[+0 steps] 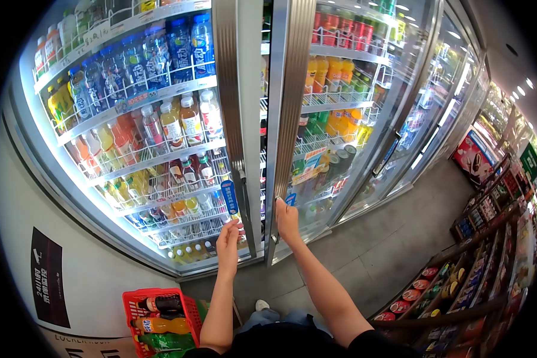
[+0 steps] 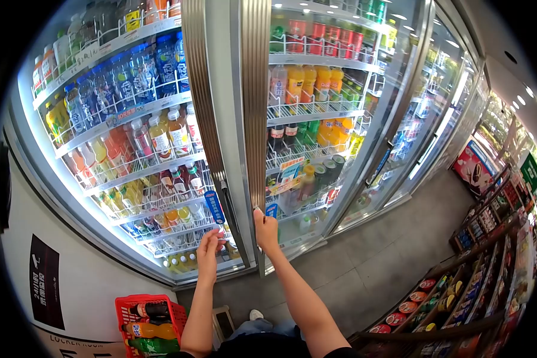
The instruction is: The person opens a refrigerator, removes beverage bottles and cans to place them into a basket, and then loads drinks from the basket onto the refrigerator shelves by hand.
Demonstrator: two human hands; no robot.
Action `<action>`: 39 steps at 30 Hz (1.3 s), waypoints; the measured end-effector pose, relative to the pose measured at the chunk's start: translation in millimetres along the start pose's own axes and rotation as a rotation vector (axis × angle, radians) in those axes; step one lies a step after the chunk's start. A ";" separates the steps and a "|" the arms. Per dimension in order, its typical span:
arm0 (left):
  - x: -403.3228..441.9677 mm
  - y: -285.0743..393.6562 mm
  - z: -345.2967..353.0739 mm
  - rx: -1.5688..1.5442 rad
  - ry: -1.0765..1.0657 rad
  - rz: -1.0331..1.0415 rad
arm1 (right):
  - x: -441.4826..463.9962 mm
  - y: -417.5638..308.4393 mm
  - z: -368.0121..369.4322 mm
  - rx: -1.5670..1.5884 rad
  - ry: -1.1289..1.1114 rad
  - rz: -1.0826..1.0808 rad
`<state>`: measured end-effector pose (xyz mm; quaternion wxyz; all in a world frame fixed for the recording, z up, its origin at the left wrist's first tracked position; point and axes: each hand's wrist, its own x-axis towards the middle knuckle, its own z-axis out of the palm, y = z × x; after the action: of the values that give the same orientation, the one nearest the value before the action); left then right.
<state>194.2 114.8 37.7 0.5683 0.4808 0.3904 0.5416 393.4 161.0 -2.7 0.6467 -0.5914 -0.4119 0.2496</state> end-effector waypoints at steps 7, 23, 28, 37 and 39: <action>-51.1 12.6 32.4 0.049 -0.082 0.055 | -49.3 -29.3 -49.8 -0.098 0.053 -0.044; -180.8 9.0 95.6 0.038 -0.210 0.002 | -158.6 -65.4 -204.4 -0.141 0.272 -0.029; -199.4 12.0 145.8 0.018 -0.368 -0.031 | -187.4 -83.0 -260.8 -0.178 0.400 0.012; -223.3 11.2 200.9 -0.004 -0.494 -0.030 | -216.7 -88.7 -359.4 -0.147 0.621 0.054; -224.9 8.8 211.2 -0.016 -0.509 -0.024 | -216.0 -87.0 -378.9 -0.165 0.753 -0.006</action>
<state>371.4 -134.6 78.1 0.6583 0.5925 0.2363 0.3996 577.1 -241.2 45.2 0.7036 -0.6906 -0.1659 -0.0212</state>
